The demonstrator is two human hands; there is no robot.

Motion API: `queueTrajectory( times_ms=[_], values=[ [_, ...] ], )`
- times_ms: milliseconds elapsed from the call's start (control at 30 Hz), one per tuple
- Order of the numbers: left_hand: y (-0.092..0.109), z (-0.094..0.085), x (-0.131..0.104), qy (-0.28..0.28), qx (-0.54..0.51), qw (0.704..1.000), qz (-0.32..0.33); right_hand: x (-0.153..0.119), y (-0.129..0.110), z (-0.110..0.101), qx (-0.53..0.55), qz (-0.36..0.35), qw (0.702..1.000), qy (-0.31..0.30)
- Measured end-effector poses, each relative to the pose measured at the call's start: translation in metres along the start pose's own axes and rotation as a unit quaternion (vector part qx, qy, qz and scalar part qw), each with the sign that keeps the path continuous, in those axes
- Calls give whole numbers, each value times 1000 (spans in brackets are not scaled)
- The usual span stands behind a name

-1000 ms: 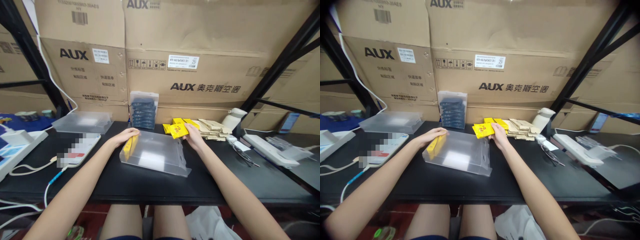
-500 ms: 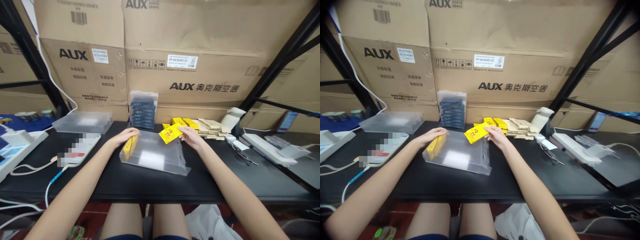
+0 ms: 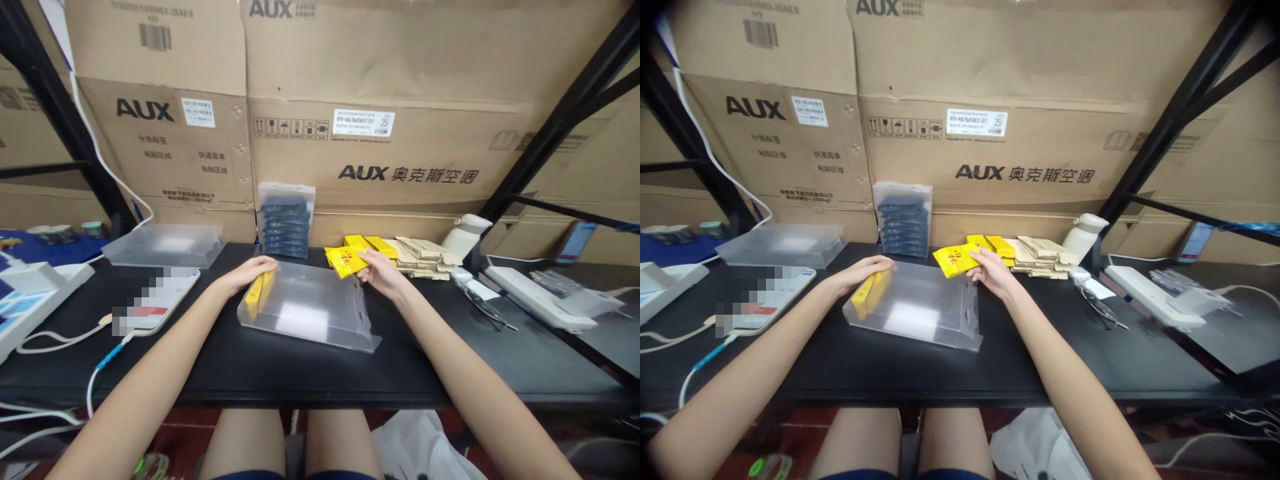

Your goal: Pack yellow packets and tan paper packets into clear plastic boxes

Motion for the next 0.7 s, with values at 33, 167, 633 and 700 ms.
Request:
queueTrajectory(
  times_ms=[33, 167, 633, 700],
  values=[
    [0, 0, 0, 1, 0, 1000, -1, 0, 0, 1, 19, -2, 1000, 0],
    [-1, 0, 0, 0, -7, 1000, -4, 0, 1, 0, 86, 3, 996, 3],
    [-1, 0, 0, 3, -3, 1000, -3, 1, -5, -8, 67, -71, 995, 26],
    [-1, 0, 0, 4, -5, 1000, -4, 0, -6, -3, 53, -73, 996, 4]
  ],
)
Point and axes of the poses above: each hand's wrist, its own x-axis towards the middle knuckle, its own z-axis out of the palm, y = z × x, the point moved 7 cm from there along x, towards the middle knuckle, and after that the axes turned 12 degrees about -y, right-handed, at the moved point
